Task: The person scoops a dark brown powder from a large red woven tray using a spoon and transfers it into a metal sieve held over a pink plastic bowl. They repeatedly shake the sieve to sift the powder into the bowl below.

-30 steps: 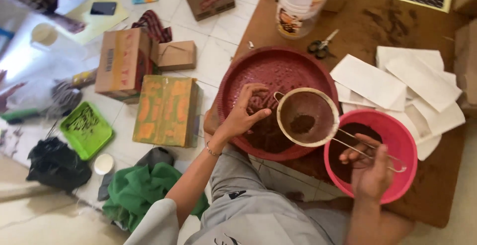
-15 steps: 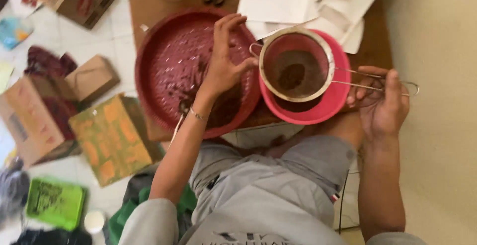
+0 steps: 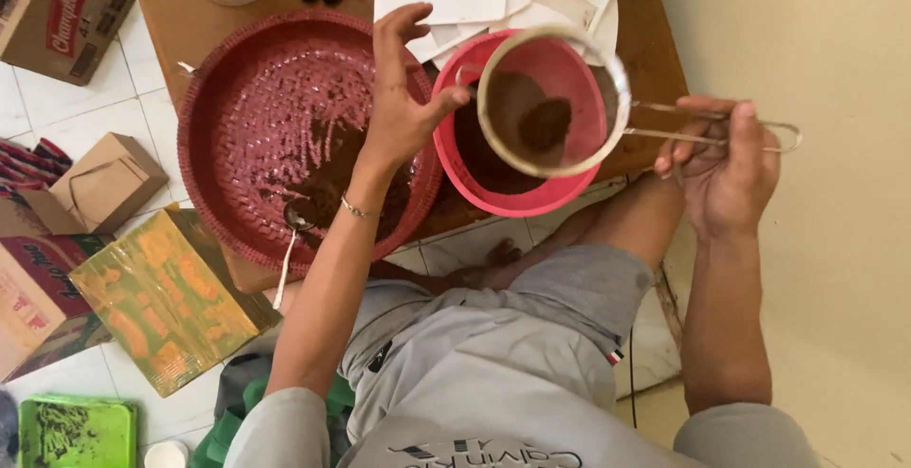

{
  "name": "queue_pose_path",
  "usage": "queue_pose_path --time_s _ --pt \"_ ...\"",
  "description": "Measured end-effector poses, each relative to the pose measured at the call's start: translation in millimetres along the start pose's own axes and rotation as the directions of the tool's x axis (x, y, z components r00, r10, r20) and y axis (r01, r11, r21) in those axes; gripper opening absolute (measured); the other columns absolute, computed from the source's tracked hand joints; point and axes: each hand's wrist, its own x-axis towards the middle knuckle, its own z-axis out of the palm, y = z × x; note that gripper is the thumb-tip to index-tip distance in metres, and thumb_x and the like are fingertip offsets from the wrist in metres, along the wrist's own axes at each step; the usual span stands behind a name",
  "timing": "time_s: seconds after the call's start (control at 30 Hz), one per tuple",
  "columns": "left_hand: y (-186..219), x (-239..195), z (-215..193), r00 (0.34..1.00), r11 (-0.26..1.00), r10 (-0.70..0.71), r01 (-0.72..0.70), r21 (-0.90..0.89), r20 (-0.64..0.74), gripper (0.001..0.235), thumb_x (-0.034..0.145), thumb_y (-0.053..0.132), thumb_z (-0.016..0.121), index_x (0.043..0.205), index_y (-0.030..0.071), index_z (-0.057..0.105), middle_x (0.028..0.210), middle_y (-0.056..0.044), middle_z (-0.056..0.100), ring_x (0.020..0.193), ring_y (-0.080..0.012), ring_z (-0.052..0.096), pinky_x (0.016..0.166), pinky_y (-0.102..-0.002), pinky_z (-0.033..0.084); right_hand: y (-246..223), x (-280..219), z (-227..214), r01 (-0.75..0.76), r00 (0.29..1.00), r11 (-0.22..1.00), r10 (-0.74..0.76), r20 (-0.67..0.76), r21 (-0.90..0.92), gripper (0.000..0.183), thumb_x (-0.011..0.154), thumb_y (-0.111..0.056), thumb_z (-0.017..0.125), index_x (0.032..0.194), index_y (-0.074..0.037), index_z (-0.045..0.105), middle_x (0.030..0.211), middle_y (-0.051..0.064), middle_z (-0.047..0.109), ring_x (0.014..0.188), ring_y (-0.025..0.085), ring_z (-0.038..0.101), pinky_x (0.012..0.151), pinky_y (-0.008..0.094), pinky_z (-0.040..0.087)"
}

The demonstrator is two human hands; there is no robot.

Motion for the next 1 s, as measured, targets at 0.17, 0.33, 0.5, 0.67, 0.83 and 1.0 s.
queue_pose_path --time_s 0.17,0.33,0.5,0.67,0.83,1.0 --pt "-3 4 4 1.000 1.000 -0.005 0.005 -0.003 0.010 0.091 0.087 0.068 0.075 0.152 0.019 0.034 0.150 -0.008 0.039 0.139 -0.0312 0.051 0.106 -0.046 0.051 -1 1 -5 -0.009 0.998 1.000 0.008 -0.057 -0.018 0.043 0.110 -0.039 0.049 0.120 -0.001 0.067 0.075 0.001 0.063 0.059 0.006 0.060 0.060 0.020 0.058" --pt "-5 11 10 1.000 1.000 0.009 -0.009 0.020 -0.005 0.092 0.085 0.071 0.077 0.151 0.021 0.035 0.147 -0.009 0.039 0.137 -0.0338 0.051 0.106 -0.054 0.054 5 4 -11 -0.025 0.997 0.999 0.023 -0.068 -0.027 0.044 0.111 -0.037 0.047 0.121 0.000 0.067 0.073 0.002 0.061 0.060 0.009 0.060 0.060 0.021 0.056" --pt "-6 13 13 1.000 1.000 0.011 -0.011 0.020 0.002 0.089 0.088 0.067 0.077 0.150 0.018 0.035 0.144 -0.009 0.039 0.135 -0.0324 0.050 0.108 -0.048 0.050 2 0 -6 -0.038 0.998 0.999 0.038 -0.054 0.002 0.042 0.111 -0.036 0.049 0.119 0.000 0.068 0.073 0.001 0.062 0.059 0.009 0.061 0.058 0.021 0.056" --pt "-12 15 17 1.000 1.000 -0.025 0.025 -0.002 0.006 0.087 0.090 0.068 0.075 0.150 0.019 0.034 0.145 -0.010 0.037 0.139 -0.0335 0.050 0.103 -0.049 0.052 -2 -1 -6 -0.032 0.997 0.999 0.029 -0.078 -0.041 0.041 0.111 -0.035 0.047 0.121 -0.002 0.068 0.072 0.000 0.060 0.060 0.009 0.060 0.059 0.019 0.054" --pt "-14 19 21 1.000 0.999 -0.030 0.030 -0.017 0.007 0.089 0.089 0.068 0.078 0.150 0.020 0.035 0.145 -0.009 0.038 0.138 -0.0328 0.051 0.105 -0.051 0.052 -6 -1 -9 -0.036 0.993 0.997 0.029 -0.118 -0.062 0.044 0.108 -0.040 0.051 0.120 -0.002 0.068 0.071 0.000 0.059 0.058 0.009 0.059 0.057 0.019 0.050" --pt "-12 24 27 1.000 1.000 -0.006 0.006 -0.009 0.016 0.090 0.089 0.065 0.080 0.151 0.021 0.034 0.146 -0.007 0.039 0.138 -0.0311 0.052 0.106 -0.049 0.050 -7 -3 -15 -0.032 0.993 0.999 0.028 -0.116 -0.031 0.041 0.110 -0.035 0.048 0.118 0.000 0.068 0.071 0.001 0.060 0.057 0.009 0.057 0.058 0.020 0.052"
